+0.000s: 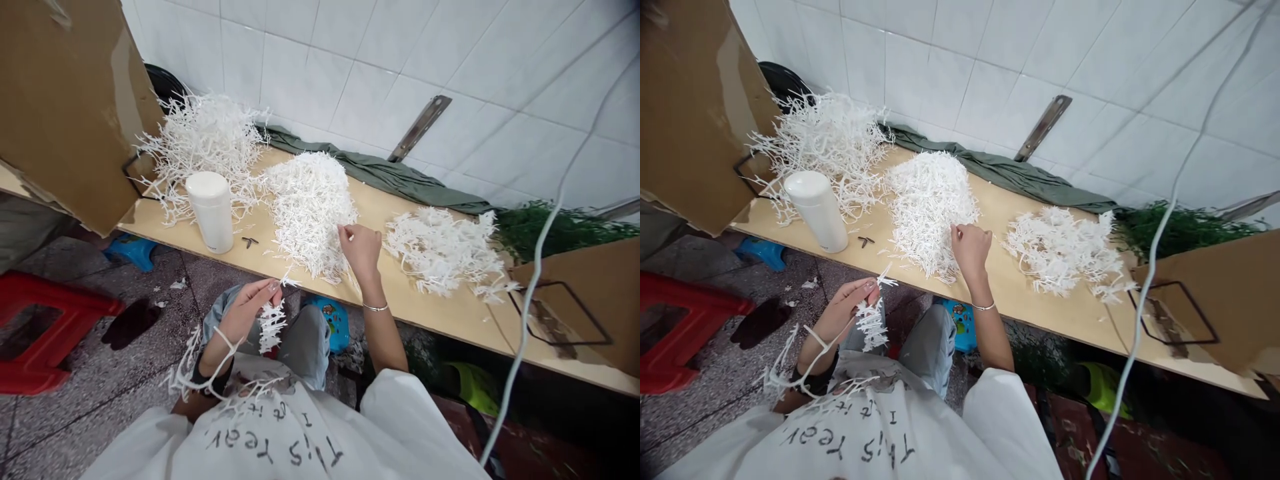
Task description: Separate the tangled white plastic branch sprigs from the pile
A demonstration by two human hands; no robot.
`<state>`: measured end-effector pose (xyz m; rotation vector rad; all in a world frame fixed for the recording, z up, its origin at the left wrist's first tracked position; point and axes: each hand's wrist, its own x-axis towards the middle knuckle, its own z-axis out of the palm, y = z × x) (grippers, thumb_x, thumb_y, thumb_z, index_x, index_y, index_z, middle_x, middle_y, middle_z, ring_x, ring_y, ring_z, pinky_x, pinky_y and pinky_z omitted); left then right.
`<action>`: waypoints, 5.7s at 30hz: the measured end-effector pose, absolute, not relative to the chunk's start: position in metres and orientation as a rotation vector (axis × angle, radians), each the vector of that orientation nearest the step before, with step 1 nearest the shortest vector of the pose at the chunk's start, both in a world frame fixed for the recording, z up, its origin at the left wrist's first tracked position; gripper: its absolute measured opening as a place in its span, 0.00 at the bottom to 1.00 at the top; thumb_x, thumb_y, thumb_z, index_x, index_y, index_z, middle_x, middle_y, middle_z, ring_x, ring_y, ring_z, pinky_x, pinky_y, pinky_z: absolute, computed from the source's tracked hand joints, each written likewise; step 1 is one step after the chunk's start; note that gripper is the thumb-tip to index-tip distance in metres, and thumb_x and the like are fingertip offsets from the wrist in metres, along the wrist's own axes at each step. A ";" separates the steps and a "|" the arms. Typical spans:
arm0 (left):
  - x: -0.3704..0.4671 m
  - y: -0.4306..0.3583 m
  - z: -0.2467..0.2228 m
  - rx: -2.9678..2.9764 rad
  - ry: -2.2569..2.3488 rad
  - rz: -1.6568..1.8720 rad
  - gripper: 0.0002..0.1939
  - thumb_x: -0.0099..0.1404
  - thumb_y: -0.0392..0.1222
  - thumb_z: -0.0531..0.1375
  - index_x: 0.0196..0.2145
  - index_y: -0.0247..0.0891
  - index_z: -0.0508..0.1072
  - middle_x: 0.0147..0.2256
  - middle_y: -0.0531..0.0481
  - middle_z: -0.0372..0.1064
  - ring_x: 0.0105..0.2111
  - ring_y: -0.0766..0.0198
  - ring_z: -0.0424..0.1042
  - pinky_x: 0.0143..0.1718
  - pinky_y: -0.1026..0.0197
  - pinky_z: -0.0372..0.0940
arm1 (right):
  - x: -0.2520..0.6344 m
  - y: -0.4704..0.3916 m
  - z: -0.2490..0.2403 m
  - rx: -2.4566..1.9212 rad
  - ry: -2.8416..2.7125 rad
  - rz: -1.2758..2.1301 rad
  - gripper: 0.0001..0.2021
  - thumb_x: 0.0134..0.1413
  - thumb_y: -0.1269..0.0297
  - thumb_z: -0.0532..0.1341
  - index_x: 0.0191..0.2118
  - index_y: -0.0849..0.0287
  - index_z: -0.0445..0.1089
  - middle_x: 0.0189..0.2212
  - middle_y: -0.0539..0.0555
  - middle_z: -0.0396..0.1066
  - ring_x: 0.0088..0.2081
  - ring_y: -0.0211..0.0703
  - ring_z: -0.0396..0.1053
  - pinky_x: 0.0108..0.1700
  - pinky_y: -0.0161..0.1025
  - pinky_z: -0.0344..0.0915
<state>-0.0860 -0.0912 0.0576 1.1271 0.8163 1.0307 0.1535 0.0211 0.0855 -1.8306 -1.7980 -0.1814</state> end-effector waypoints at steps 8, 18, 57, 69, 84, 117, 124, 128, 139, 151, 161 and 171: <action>-0.082 -0.085 0.071 1.313 0.918 1.079 0.21 0.64 0.55 0.53 0.23 0.35 0.66 0.21 0.55 0.56 0.20 0.71 0.49 0.22 0.64 0.45 | 0.101 -0.049 0.116 -0.993 -2.036 0.811 0.18 0.58 0.50 0.53 0.31 0.58 0.71 0.28 0.52 0.73 0.30 0.37 0.67 0.33 0.35 0.59; -0.085 -0.097 0.081 1.483 0.818 1.018 0.22 0.67 0.50 0.52 0.20 0.35 0.65 0.19 0.54 0.56 0.21 0.70 0.52 0.25 0.63 0.49 | 0.087 -0.080 0.104 -0.747 -1.759 1.257 0.22 0.63 0.55 0.49 0.18 0.57 0.55 0.15 0.45 0.52 0.19 0.32 0.51 0.24 0.36 0.49; -0.070 -0.090 0.066 1.113 0.782 1.279 0.12 0.63 0.47 0.59 0.28 0.38 0.62 0.17 0.59 0.61 0.15 0.75 0.54 0.17 0.70 0.49 | 0.082 -0.076 0.100 -0.960 -2.144 0.519 0.13 0.61 0.62 0.54 0.26 0.59 0.59 0.19 0.46 0.55 0.24 0.31 0.54 0.29 0.34 0.53; -0.078 -0.105 0.064 1.065 0.408 0.754 0.14 0.60 0.52 0.61 0.32 0.37 0.69 0.22 0.55 0.56 0.18 0.74 0.51 0.17 0.67 0.48 | 0.096 -0.083 0.091 -0.639 -1.511 1.244 0.22 0.62 0.49 0.47 0.20 0.54 0.48 0.10 0.38 0.37 0.12 0.28 0.34 0.17 0.33 0.41; -0.065 -0.095 0.059 1.018 0.630 1.193 0.12 0.59 0.49 0.62 0.28 0.37 0.71 0.15 0.61 0.47 0.14 0.76 0.44 0.15 0.70 0.45 | 0.129 -0.025 0.079 -1.156 -1.774 0.374 0.10 0.59 0.57 0.54 0.40 0.57 0.66 0.38 0.55 0.70 0.38 0.39 0.67 0.42 0.41 0.64; -0.071 -0.100 0.078 0.742 0.565 1.263 0.23 0.58 0.53 0.62 0.19 0.36 0.56 0.17 0.59 0.48 0.14 0.77 0.44 0.14 0.69 0.41 | 0.153 -0.015 0.097 -1.118 -1.334 0.049 0.11 0.57 0.52 0.54 0.32 0.54 0.61 0.28 0.51 0.58 0.30 0.41 0.59 0.36 0.43 0.59; -0.065 -0.098 0.070 0.813 0.634 1.338 0.16 0.58 0.52 0.62 0.27 0.38 0.62 0.24 0.58 0.58 0.15 0.78 0.49 0.16 0.68 0.45 | 0.106 -0.043 0.078 -1.104 -1.785 0.208 0.07 0.60 0.62 0.53 0.38 0.57 0.66 0.37 0.56 0.70 0.40 0.42 0.66 0.43 0.43 0.64; -0.062 -0.097 0.062 0.910 0.746 1.410 0.15 0.60 0.53 0.60 0.31 0.40 0.64 0.21 0.59 0.54 0.16 0.75 0.50 0.16 0.68 0.47 | 0.076 -0.081 0.084 -0.853 -1.961 0.251 0.05 0.58 0.65 0.56 0.38 0.57 0.69 0.37 0.54 0.73 0.40 0.40 0.69 0.43 0.42 0.64; -0.063 -0.086 0.054 0.761 0.612 1.401 0.18 0.55 0.54 0.64 0.26 0.38 0.63 0.20 0.59 0.54 0.16 0.75 0.51 0.17 0.69 0.49 | 0.065 -0.080 0.069 -0.790 -1.877 0.481 0.09 0.58 0.63 0.56 0.43 0.58 0.68 0.38 0.55 0.70 0.38 0.38 0.67 0.39 0.39 0.66; -0.057 -0.093 0.044 1.093 0.947 1.634 0.16 0.61 0.53 0.59 0.27 0.37 0.67 0.23 0.56 0.59 0.22 0.73 0.57 0.24 0.68 0.55 | 0.058 -0.101 0.065 -0.890 -1.842 0.107 0.05 0.56 0.70 0.58 0.35 0.57 0.71 0.33 0.54 0.73 0.37 0.41 0.67 0.40 0.43 0.64; -0.081 -0.091 0.063 0.561 0.207 0.816 0.22 0.61 0.43 0.58 0.16 0.38 0.51 0.13 0.62 0.36 0.11 0.76 0.36 0.09 0.73 0.41 | 0.095 -0.103 0.091 -0.461 -1.414 1.268 0.17 0.60 0.54 0.49 0.23 0.54 0.45 0.18 0.43 0.41 0.16 0.31 0.41 0.17 0.33 0.46; -0.077 -0.088 0.072 0.451 0.265 1.085 0.22 0.73 0.42 0.39 0.23 0.35 0.59 0.17 0.59 0.45 0.13 0.76 0.42 0.13 0.74 0.49 | 0.144 -0.008 0.081 -1.358 -1.580 -0.250 0.15 0.60 0.57 0.51 0.49 0.56 0.64 0.41 0.59 0.68 0.41 0.47 0.66 0.44 0.50 0.65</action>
